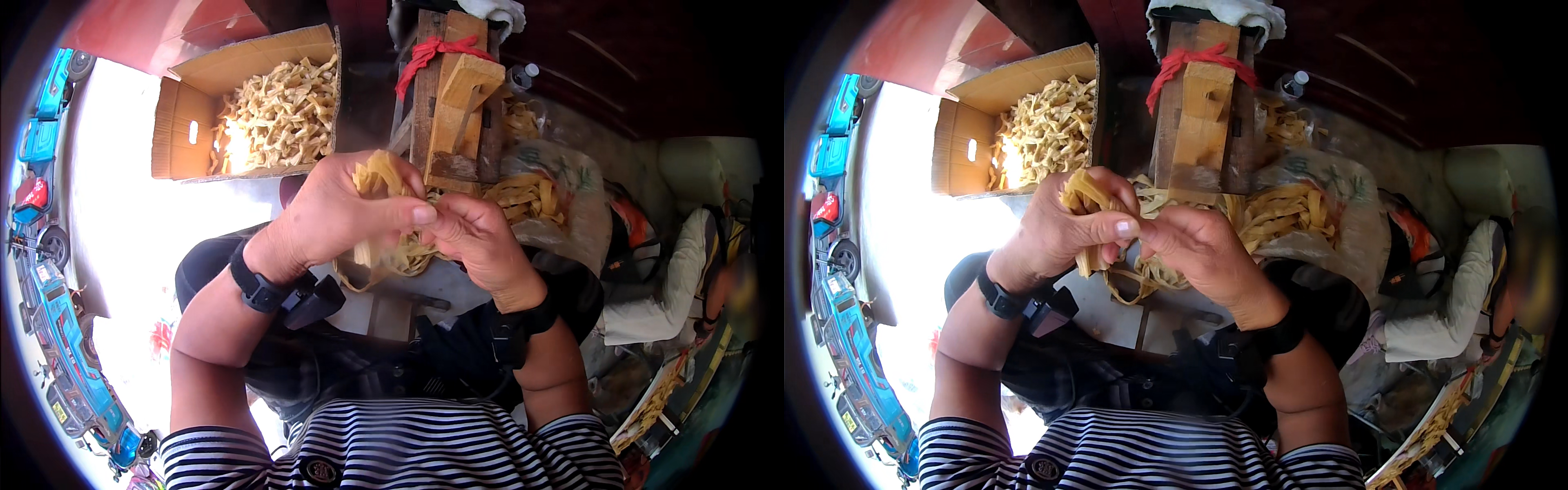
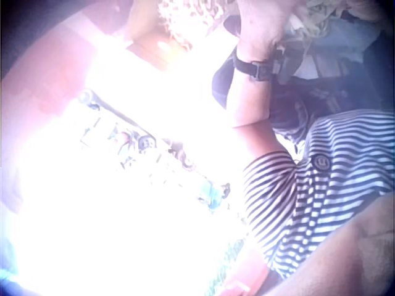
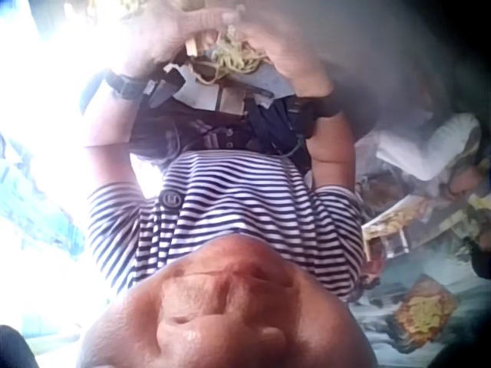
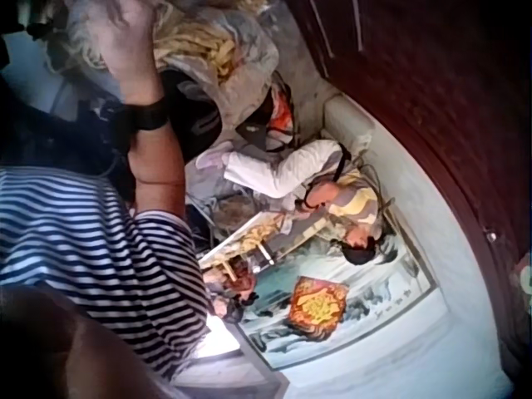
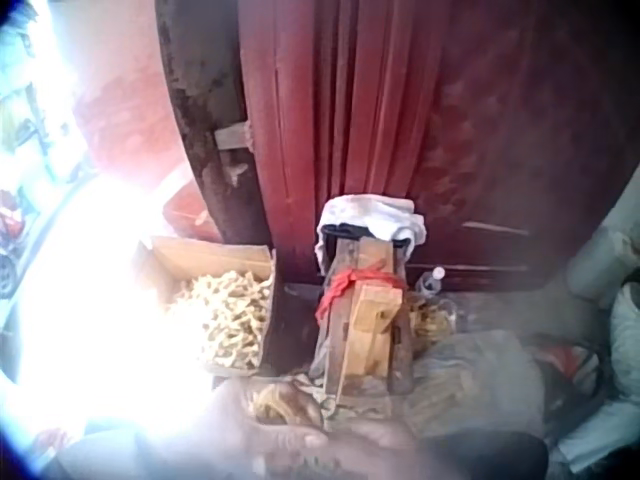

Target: The person peels and separates long, thin strips of agricultural material by hand, pulling them through a wooden jig and placing the processed pieces into a cardboard box.

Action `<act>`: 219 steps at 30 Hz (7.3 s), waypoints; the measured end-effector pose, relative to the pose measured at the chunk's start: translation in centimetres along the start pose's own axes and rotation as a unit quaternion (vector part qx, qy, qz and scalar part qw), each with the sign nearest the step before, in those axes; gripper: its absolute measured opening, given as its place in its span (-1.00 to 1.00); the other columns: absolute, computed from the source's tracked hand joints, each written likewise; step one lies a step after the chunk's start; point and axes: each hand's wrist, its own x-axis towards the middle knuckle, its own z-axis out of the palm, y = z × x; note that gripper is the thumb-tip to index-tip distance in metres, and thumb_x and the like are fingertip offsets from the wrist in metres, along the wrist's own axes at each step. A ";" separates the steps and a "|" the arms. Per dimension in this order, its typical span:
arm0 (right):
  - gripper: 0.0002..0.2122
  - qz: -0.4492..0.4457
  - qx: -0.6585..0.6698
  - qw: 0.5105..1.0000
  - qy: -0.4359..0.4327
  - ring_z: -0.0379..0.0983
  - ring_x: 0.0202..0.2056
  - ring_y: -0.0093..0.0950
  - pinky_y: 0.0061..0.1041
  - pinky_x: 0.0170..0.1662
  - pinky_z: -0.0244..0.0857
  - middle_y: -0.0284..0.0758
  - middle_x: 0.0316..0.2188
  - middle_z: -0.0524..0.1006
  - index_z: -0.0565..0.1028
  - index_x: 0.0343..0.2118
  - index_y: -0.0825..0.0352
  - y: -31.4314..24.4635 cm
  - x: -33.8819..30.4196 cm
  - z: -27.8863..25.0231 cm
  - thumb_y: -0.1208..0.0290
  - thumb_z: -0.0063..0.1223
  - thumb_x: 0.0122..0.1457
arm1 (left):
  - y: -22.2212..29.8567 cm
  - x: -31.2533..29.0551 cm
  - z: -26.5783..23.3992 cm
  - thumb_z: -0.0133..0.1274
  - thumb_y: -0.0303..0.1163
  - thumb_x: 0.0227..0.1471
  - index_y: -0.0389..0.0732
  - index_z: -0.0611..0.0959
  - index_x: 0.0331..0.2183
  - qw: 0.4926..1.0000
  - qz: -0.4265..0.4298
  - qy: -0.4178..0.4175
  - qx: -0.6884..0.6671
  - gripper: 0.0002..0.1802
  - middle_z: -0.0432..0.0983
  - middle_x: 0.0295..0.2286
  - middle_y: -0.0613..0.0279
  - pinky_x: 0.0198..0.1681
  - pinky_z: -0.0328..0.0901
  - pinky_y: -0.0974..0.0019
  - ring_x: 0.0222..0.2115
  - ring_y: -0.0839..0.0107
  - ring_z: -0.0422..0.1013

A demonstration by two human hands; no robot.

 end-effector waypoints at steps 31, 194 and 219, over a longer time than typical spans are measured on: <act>-0.88 -0.268 -0.285 0.891 0.229 0.27 -0.56 -0.82 -0.80 -0.52 0.15 -0.53 -0.60 0.47 0.49 -0.48 0.34 -4.3 0.0 -1.6 0.54 0.26 -0.02 | -0.4 3.4 0.6 -0.07 -0.23 0.18 -0.28 0.61 -0.22 0.974 0.164 0.106 0.119 -0.67 0.55 -0.43 0.30 -0.39 0.31 0.48 -0.42 0.55 0.44; -0.89 -0.341 -0.390 0.824 0.230 0.51 -0.46 -0.25 -0.40 -0.38 0.36 -0.19 -0.50 0.53 0.41 -0.33 0.31 0.2 2.3 -1.6 0.52 0.05 0.07 | -1.1 3.9 1.4 -0.01 -0.32 0.10 -0.32 0.61 -0.31 0.982 0.087 0.105 0.128 -0.75 0.50 -0.50 0.32 -0.35 0.29 0.49 -0.47 0.62 0.36; -0.85 0.054 0.292 0.946 -0.133 0.29 -0.51 -0.73 -0.80 -0.46 0.10 -0.50 -0.47 0.42 0.47 -0.22 0.36 2.9 2.0 -1.6 0.46 -0.05 0.18 | -2.2 1.7 -0.7 0.07 -0.53 -0.35 -0.25 0.56 -0.39 0.707 0.468 -0.014 0.531 -0.71 0.37 -0.50 0.16 -0.46 0.34 0.24 -0.48 0.16 0.40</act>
